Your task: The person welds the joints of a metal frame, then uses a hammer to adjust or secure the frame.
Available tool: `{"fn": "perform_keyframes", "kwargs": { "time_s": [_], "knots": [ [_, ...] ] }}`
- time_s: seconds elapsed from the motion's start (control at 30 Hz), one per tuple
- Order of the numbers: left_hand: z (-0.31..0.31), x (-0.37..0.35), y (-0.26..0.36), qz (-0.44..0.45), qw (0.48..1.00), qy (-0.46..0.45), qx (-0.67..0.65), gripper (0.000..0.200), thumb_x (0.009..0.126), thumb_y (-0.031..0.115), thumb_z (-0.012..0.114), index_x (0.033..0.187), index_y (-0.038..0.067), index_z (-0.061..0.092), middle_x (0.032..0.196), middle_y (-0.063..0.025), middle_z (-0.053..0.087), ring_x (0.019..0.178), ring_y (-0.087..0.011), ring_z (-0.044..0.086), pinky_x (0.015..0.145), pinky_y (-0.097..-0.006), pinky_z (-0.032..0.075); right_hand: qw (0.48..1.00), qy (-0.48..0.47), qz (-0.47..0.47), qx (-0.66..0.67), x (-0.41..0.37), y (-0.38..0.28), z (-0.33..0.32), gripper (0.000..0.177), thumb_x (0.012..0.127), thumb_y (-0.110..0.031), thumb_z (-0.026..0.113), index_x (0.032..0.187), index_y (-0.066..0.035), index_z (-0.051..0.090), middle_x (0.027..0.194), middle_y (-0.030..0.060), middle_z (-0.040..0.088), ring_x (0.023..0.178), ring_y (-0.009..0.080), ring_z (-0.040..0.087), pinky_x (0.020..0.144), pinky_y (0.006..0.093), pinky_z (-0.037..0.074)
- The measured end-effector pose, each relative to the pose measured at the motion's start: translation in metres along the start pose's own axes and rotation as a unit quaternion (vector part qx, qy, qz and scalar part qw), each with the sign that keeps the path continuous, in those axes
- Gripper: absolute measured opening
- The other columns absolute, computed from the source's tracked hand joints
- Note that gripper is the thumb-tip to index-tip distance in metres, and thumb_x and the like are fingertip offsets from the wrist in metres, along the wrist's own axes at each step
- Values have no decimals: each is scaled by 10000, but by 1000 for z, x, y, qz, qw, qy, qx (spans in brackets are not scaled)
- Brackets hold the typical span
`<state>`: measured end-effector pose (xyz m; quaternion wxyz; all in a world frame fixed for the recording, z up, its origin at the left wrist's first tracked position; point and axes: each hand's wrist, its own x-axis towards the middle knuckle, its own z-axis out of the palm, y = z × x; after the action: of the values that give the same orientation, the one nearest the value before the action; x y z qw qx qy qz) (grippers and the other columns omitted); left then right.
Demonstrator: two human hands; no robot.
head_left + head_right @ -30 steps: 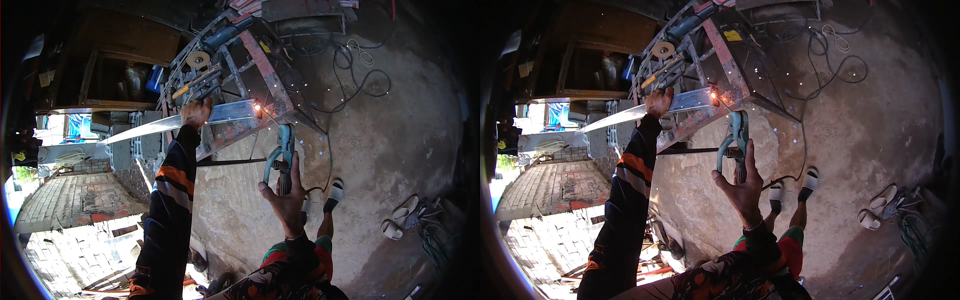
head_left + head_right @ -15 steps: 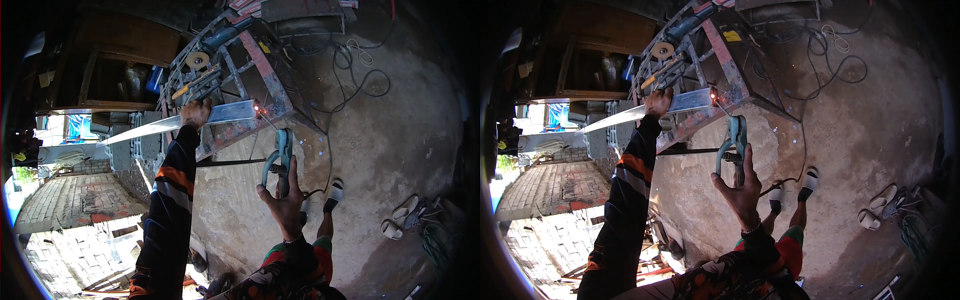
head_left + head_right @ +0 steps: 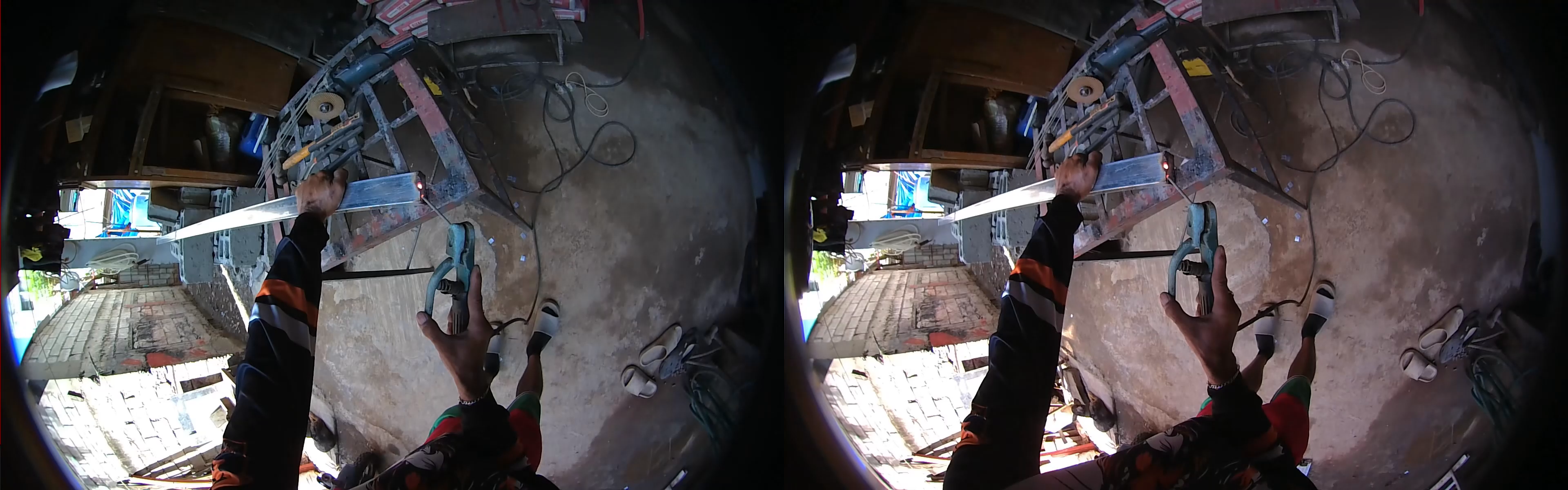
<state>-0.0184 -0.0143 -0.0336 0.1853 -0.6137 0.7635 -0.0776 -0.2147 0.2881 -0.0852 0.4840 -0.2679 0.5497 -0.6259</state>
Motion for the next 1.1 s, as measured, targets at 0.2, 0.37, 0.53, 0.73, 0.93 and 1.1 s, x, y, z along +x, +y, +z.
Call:
{"fn": "perform_keyframes", "kwargs": {
  "time_s": [0.2,0.37,0.53,0.73,0.93,1.1],
  "knots": [
    [3,2,-1,-8,1000,1,-12,424,960,426,364,1024,161,688,1031,-234,684,996,-414,656,866,-504,503,1000,3,-3,14,0,4,2,1017,714,-97,854,1536,-49,257,1093,84,689,674,50,472,603,194,429],
    [1,2,2,-72,996,2,-55,520,952,471,353,1019,96,706,1034,-249,682,1004,-423,650,895,-496,487,1000,4,6,3,0,-1,1,1014,715,-85,852,1536,-54,259,1096,85,688,698,49,490,613,191,432],
    [4,3,-3,-17,999,4,-43,516,956,456,348,1018,72,687,1027,-271,671,988,-447,637,888,-509,477,1000,5,-2,14,2,-3,3,1009,715,-66,847,1536,-55,261,1118,100,685,743,58,522,646,189,446],
    [4,5,-2,-40,997,0,-61,555,944,480,350,1008,46,690,1018,-283,668,994,-445,636,896,-502,472,1000,8,-25,4,3,-1,4,1007,711,-65,849,1534,-55,268,1117,95,684,722,53,510,626,183,434],
    [8,6,-4,-57,995,23,-83,647,923,535,362,987,-2,717,989,-278,683,990,-425,655,910,-476,482,1000,1,5,-2,2,-3,1,1019,701,-91,862,1532,-55,274,1107,95,691,711,61,524,607,204,444],
    [12,6,-7,15,999,29,-17,644,915,552,377,978,9,718,990,-259,690,980,-422,659,883,-478,501,999,13,-31,-40,4,3,4,1025,697,-136,871,1530,-56,280,1101,101,692,710,71,535,609,211,452]
  ]
}}
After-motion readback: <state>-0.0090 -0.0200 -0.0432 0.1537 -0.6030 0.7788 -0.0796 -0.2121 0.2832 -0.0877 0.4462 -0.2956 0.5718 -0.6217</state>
